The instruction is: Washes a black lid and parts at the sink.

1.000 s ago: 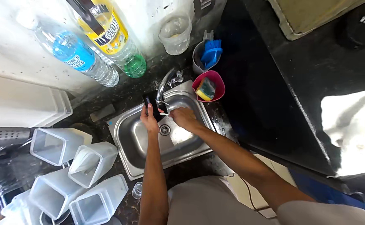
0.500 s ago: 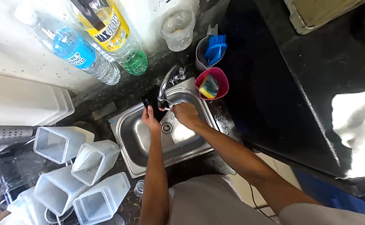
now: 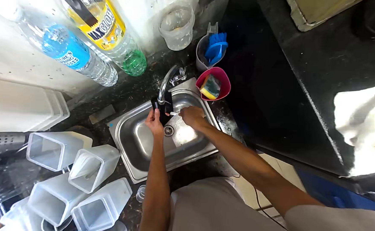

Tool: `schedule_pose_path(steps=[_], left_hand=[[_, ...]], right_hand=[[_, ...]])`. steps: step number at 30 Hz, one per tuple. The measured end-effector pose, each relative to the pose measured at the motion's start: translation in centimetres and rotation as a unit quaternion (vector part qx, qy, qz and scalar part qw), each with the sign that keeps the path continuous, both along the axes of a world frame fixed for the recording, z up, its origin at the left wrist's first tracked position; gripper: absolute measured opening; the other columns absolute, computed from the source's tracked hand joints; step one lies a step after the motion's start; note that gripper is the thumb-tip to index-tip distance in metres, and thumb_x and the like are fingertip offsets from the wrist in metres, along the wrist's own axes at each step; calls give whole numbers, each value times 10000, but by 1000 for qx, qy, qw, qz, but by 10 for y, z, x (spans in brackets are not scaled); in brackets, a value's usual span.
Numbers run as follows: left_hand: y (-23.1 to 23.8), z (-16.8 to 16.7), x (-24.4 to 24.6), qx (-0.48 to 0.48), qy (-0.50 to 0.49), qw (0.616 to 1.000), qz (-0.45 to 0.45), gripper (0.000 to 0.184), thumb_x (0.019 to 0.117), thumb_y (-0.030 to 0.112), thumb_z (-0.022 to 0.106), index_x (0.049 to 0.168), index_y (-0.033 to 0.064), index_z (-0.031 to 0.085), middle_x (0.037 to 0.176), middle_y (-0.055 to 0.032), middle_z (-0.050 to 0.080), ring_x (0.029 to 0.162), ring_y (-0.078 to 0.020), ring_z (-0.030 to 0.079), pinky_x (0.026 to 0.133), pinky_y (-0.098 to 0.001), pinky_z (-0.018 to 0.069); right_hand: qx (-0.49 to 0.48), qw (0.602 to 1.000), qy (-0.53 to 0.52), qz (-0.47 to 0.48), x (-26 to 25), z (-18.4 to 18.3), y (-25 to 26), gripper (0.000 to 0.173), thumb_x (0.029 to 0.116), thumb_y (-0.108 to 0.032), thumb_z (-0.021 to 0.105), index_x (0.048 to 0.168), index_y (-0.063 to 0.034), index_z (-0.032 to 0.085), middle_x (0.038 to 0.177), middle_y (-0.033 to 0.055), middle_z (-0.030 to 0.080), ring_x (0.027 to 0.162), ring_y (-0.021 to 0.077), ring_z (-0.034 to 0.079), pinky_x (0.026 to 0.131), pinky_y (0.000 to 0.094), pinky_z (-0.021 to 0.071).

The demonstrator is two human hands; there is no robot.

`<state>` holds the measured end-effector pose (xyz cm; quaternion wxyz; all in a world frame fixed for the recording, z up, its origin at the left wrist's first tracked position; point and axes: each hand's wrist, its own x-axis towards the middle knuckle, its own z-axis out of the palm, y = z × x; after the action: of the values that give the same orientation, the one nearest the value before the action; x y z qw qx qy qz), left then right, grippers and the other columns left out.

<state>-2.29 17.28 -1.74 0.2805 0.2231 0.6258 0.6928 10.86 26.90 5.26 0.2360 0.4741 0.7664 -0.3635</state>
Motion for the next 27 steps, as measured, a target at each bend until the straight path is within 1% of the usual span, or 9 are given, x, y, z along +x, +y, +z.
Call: schedule_pose_path(steps=[4, 9, 12, 14, 17, 19, 21, 24, 27], left_hand=[[-1, 4, 6, -12, -11, 1000, 5, 309, 1091, 334, 476, 1103, 123, 702, 859, -39, 756, 727, -184, 742, 674, -369, 642], [-15, -4, -3, -4, -17, 998, 62, 321, 1084, 366, 477, 1083, 115, 677, 860, -45, 744, 747, -199, 739, 712, -404, 641], [-13, -3, -2, 17, -100, 991, 90, 416, 1101, 457, 352, 1335, 138, 482, 1014, -81, 720, 914, -237, 731, 834, -451, 622], [-10, -2, -2, 47, -198, 976, 78, 538, 1087, 538, 310, 1488, 180, 325, 1199, -120, 671, 1112, -272, 669, 964, -485, 559], [-16, 6, 4, 101, -323, 941, 1, 699, 1015, 692, 196, 1462, 210, 433, 1366, -117, 614, 1253, -298, 593, 1021, -519, 506], [-24, 19, -5, 76, -368, 925, -53, 1059, 798, 952, 108, 1514, 232, 411, 1443, -129, 582, 1304, -328, 570, 1035, -557, 494], [-30, 33, -18, 7, -339, 935, -105, 1083, 785, 966, 169, 1528, 212, 396, 1339, -146, 657, 1207, -317, 649, 962, -515, 560], [-25, 47, -31, -103, -263, 954, -104, 362, 1042, 380, 522, 1281, 108, 531, 931, -97, 714, 850, -229, 720, 760, -406, 623], [-10, 61, -39, -134, -247, 957, -69, 390, 1061, 472, 495, 1199, 121, 593, 842, -76, 708, 760, -196, 718, 703, -373, 625]], right_hand=[[36, 996, 77, -4, 0, 14, -20, 273, 1030, -307, 591, 1010, -64, 717, 973, 223, 702, 932, 445, 686, 702, 638, 540], [32, 998, -10, -54, 15, 4, -14, 162, 950, -100, 640, 1027, 32, 694, 1074, 287, 668, 1005, 490, 653, 729, 653, 527], [0, 992, 76, -106, 12, -15, -21, 447, 1071, -405, 480, 1241, -10, 605, 1025, 269, 689, 974, 486, 675, 734, 659, 529], [-51, 973, 151, -167, -8, -42, -22, 657, 1040, -613, 418, 1363, -48, 514, 987, 238, 705, 949, 448, 696, 766, 648, 549], [-132, 915, 280, -258, -22, -70, -21, 639, 995, -508, 627, 1452, -97, 450, 996, 249, 688, 910, 438, 676, 795, 651, 535], [-117, 901, 331, -256, -20, -85, -15, 568, 1014, -357, 643, 1498, -157, 424, 1046, 246, 693, 916, 436, 681, 786, 647, 543], [-108, 904, 357, -211, -16, -83, -2, 563, 1028, -252, 630, 1532, -131, 411, 1186, 253, 681, 1057, 437, 676, 913, 655, 528], [-41, 922, 362, -129, 5, -65, 4, 496, 1068, -422, 517, 1469, -131, 535, 1349, 188, 631, 1228, 373, 614, 1014, 624, 489], [118, 962, 242, -43, 18, -38, 7, 481, 1104, -437, 381, 1164, -81, 698, 1165, 202, 674, 1105, 418, 653, 852, 653, 532]])
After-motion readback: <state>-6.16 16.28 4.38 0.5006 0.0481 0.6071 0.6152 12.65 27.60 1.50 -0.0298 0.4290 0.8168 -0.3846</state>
